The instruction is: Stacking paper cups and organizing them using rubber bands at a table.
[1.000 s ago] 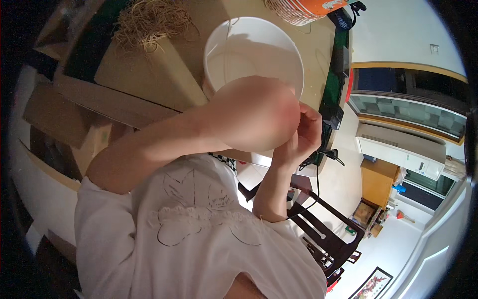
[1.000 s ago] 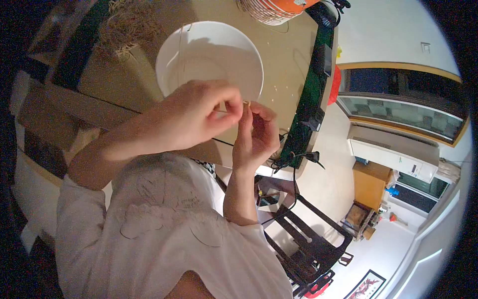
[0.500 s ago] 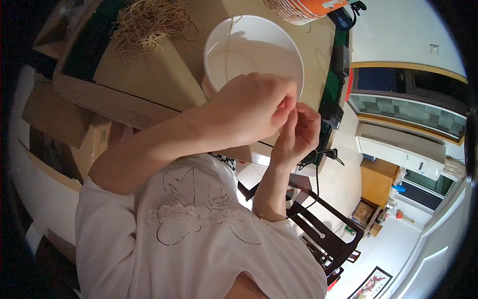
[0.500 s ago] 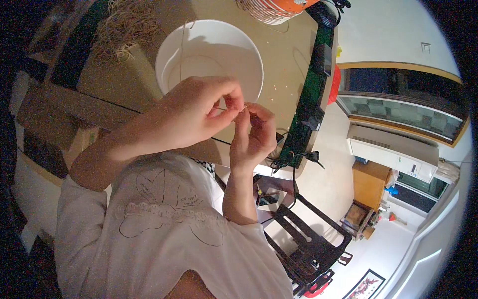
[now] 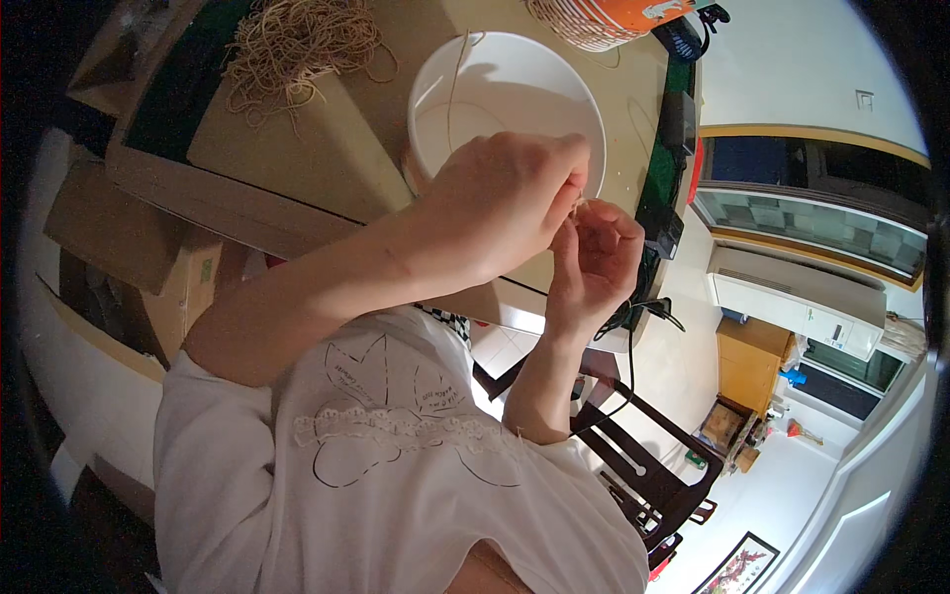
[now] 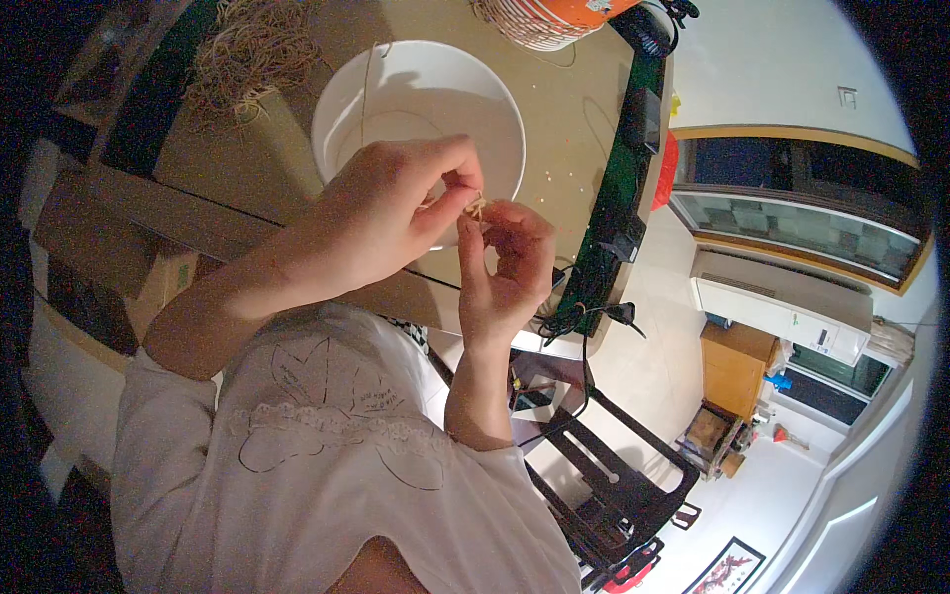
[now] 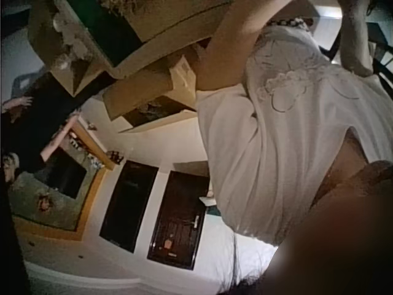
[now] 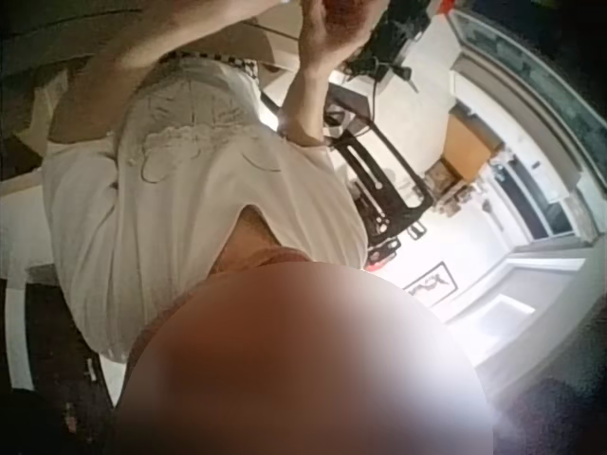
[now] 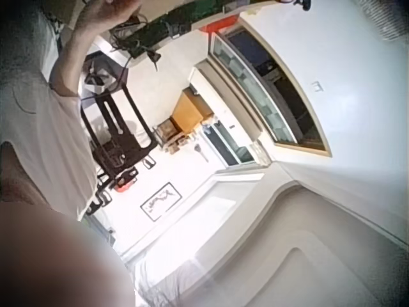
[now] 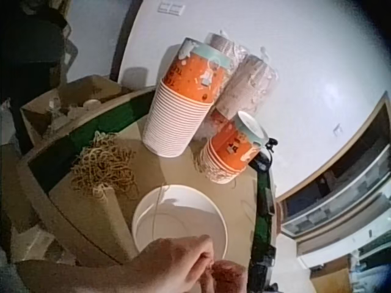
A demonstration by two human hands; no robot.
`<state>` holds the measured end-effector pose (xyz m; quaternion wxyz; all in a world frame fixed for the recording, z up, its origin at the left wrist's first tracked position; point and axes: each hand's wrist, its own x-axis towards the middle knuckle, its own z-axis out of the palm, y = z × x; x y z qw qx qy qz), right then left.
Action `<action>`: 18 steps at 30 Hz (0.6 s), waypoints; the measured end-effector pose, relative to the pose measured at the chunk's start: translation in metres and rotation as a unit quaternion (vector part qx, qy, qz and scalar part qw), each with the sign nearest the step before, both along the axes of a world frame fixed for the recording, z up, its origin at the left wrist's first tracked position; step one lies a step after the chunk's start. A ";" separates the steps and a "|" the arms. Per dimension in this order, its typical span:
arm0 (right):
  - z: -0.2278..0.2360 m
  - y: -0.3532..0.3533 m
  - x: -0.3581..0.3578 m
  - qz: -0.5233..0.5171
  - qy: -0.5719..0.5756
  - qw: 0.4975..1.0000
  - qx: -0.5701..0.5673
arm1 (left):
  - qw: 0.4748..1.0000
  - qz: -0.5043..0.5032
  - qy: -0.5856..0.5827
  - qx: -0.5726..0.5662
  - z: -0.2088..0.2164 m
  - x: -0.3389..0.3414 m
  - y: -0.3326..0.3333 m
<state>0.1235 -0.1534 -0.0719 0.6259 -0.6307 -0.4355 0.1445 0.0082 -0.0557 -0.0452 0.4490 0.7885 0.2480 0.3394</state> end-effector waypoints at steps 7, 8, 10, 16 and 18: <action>0.002 0.000 -0.001 -0.003 -0.018 0.999 -0.030 | 0.999 0.008 -0.029 -0.015 -0.002 0.002 0.000; 0.002 0.001 -0.001 -0.009 -0.019 0.999 -0.025 | 0.999 0.008 -0.029 -0.014 -0.002 0.002 0.000; -0.005 0.003 -0.001 -0.016 -0.014 1.000 -0.020 | 1.000 0.005 -0.017 -0.018 -0.001 0.002 0.001; 0.002 0.006 -0.005 -0.057 -0.019 0.998 -0.028 | 1.000 0.007 -0.004 -0.020 0.001 0.004 0.003; 0.003 0.007 -0.005 -0.065 -0.017 0.997 -0.028 | 0.999 0.002 0.003 -0.038 0.002 0.005 0.004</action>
